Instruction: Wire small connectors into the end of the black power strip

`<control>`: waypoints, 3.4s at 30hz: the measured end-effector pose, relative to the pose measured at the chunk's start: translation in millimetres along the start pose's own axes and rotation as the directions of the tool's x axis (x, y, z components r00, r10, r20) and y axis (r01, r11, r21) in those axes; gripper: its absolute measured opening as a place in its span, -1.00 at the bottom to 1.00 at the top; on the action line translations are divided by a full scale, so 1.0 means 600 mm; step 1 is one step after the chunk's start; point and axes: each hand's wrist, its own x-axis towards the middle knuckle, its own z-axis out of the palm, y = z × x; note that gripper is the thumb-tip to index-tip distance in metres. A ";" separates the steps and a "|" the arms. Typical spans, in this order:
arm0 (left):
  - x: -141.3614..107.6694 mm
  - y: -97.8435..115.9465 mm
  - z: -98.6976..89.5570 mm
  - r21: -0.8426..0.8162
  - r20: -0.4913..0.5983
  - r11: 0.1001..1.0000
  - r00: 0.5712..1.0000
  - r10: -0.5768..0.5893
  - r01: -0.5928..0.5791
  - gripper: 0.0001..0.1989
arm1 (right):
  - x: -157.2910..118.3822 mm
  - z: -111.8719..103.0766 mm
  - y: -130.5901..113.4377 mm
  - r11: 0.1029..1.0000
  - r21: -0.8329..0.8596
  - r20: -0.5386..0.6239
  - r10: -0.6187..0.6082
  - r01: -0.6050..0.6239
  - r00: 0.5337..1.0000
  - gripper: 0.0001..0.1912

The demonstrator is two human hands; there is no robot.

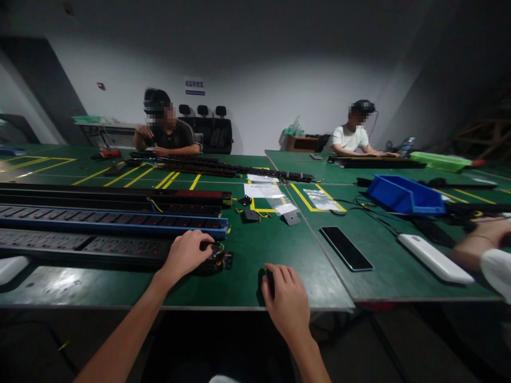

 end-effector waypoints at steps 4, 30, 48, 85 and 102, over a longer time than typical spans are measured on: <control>0.005 -0.002 0.003 0.042 -0.016 0.999 1.000 0.025 -0.024 -0.73 | 0.000 -0.002 -0.001 1.000 0.003 0.003 0.000 0.000 1.000 -0.77; -0.003 -0.012 0.014 0.009 -0.063 0.995 0.993 0.096 -0.096 -0.70 | 0.001 -0.003 -0.002 1.000 0.018 0.006 0.012 -0.012 1.000 -0.77; -0.003 -0.011 0.014 -0.025 -0.062 0.999 0.997 0.034 -0.036 -0.73 | 0.001 -0.002 -0.001 1.000 0.016 -0.001 0.007 -0.007 1.000 -0.77; -0.004 -0.008 0.015 -0.033 -0.080 0.999 0.997 0.019 -0.022 -0.75 | 0.003 -0.002 0.000 1.000 0.024 0.010 -0.008 0.008 1.000 -0.77; -0.007 -0.005 0.015 -0.023 -0.095 1.000 0.995 0.015 -0.018 -0.75 | 0.004 -0.006 -0.004 0.999 0.034 0.029 0.007 -0.008 1.000 -0.79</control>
